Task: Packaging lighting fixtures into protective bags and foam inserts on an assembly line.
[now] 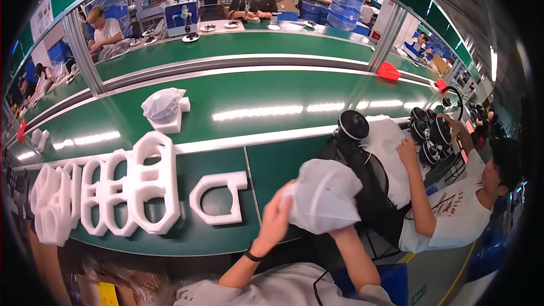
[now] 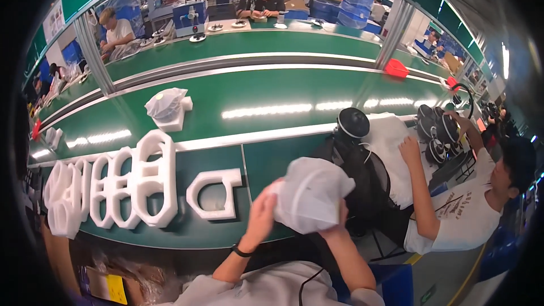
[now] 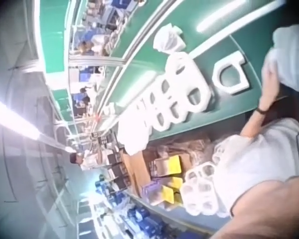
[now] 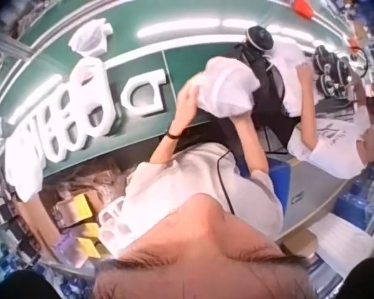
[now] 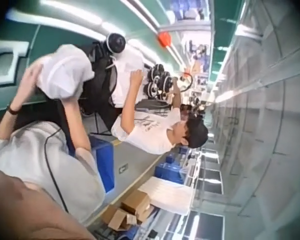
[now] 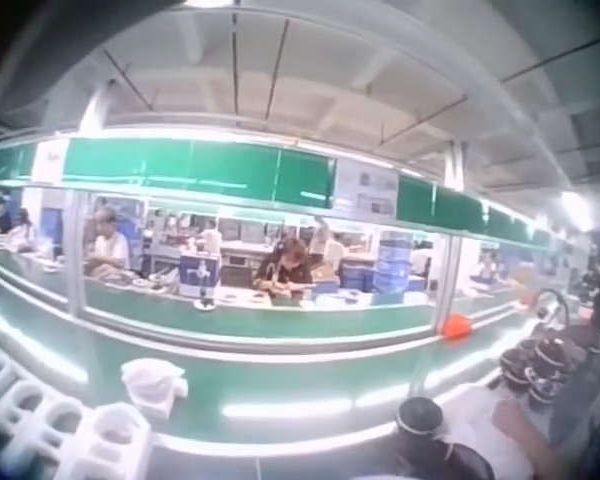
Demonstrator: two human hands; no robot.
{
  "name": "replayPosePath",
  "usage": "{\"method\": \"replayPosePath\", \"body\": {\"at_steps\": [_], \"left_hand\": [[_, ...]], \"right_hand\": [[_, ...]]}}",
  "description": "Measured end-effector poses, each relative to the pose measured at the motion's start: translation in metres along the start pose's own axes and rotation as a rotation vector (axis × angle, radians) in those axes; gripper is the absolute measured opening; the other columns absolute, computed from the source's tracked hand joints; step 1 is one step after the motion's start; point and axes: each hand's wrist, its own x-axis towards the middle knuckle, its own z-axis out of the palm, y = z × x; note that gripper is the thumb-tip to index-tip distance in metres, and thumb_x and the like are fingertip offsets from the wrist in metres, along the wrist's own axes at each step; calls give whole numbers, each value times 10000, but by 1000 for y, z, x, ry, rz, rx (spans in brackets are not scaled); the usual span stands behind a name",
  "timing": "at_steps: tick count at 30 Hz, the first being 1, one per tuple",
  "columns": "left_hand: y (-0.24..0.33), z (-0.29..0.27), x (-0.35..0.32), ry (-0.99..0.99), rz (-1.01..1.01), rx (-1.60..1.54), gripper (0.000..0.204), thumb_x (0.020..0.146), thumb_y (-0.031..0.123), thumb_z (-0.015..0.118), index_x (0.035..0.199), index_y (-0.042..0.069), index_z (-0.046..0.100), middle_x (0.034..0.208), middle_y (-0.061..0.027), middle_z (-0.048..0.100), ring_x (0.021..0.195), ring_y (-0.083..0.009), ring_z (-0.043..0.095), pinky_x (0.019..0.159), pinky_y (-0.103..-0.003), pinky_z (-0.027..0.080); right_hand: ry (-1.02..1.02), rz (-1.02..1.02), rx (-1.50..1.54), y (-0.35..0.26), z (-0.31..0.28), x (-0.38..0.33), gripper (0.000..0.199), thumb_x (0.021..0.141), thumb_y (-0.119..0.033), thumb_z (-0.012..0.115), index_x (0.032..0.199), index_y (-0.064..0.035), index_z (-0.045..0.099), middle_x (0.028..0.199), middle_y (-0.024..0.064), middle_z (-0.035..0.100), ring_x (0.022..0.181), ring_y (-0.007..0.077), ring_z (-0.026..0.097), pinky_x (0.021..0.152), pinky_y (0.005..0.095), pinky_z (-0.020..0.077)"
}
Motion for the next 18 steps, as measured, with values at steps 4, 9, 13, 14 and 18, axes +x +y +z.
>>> {"method": "replayPosePath", "body": {"at_steps": [4, 9, 13, 14, 18], "left_hand": [[-11, -52, 6, 206, -8, 399, 307, 1058, 202, 507, 904, -55, 569, 680, -39, 522, 662, -83, 414, 569, -296, 366], [-14, -82, -2, 180, -128, 459, 289, 1042, 211, 554, 882, -25, 600, 721, -36, 590, 681, -80, 506, 603, -269, 421], [-17, -80, -7, 164, -221, -188, 264, 1020, 180, 571, 1163, -34, 631, 1127, -89, 696, 1045, -182, 669, 933, -312, 533], [-14, -69, -8, 205, -200, -428, 285, 1026, 174, 567, 1227, -28, 586, 1171, -88, 675, 1068, -175, 654, 942, -311, 523], [-24, -51, -6, 207, -133, -666, 389, 1034, 152, 550, 1377, -11, 465, 1319, -107, 604, 1209, -183, 586, 1025, -328, 469]], "right_hand": [[77, 276, 774, -28, 67, 25, 607, 984, -524, 388, 1455, -155, 495, 1449, 75, 537, 1340, 298, 508, 1125, 496, 407], [91, 395, 904, -39, 78, 29, 583, 979, -549, 385, 1420, -199, 536, 1411, 36, 572, 1326, 281, 522, 1107, 495, 420], [35, 396, 964, -37, 67, 26, 589, 977, -555, 378, 1421, -198, 531, 1410, 35, 571, 1318, 282, 532, 1098, 506, 429], [2, 358, 961, -36, 64, 25, 595, 988, -549, 355, 1443, -196, 507, 1421, 41, 557, 1319, 286, 531, 1093, 519, 434], [33, 349, 970, -44, 58, 21, 602, 995, -553, 335, 1458, -198, 485, 1420, 52, 556, 1313, 293, 538, 1078, 532, 450]]}}
